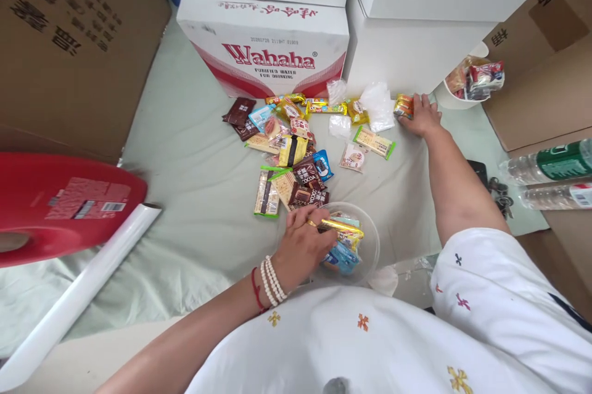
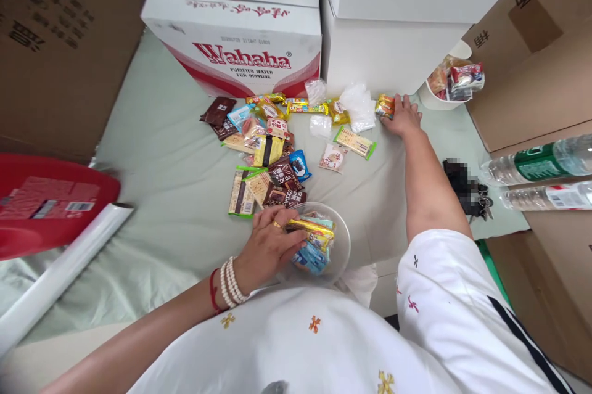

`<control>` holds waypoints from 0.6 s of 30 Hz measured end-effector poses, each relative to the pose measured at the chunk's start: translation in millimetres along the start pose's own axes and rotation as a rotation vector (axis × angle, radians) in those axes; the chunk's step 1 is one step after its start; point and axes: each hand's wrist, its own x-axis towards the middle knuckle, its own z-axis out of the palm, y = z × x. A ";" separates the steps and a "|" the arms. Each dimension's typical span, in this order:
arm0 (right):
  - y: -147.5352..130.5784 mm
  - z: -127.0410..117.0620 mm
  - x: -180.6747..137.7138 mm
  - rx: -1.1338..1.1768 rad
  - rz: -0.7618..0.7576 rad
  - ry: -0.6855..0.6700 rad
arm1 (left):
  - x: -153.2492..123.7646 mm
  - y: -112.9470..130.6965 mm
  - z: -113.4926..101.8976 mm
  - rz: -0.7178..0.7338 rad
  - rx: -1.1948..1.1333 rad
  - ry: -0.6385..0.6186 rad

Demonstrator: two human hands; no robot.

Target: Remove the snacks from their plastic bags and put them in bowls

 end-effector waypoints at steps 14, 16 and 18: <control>10.2 -19.9 -130.3 0.159 0.146 -0.100 | 2.4 -15.2 17.4 -0.067 -0.197 0.073; 8.3 -30.7 -161.5 0.201 0.096 -0.085 | 3.7 -15.0 19.0 -0.059 -0.202 0.072; 1.9 -45.0 -192.2 0.255 0.011 -0.082 | 4.1 -13.9 19.0 -0.053 -0.202 0.079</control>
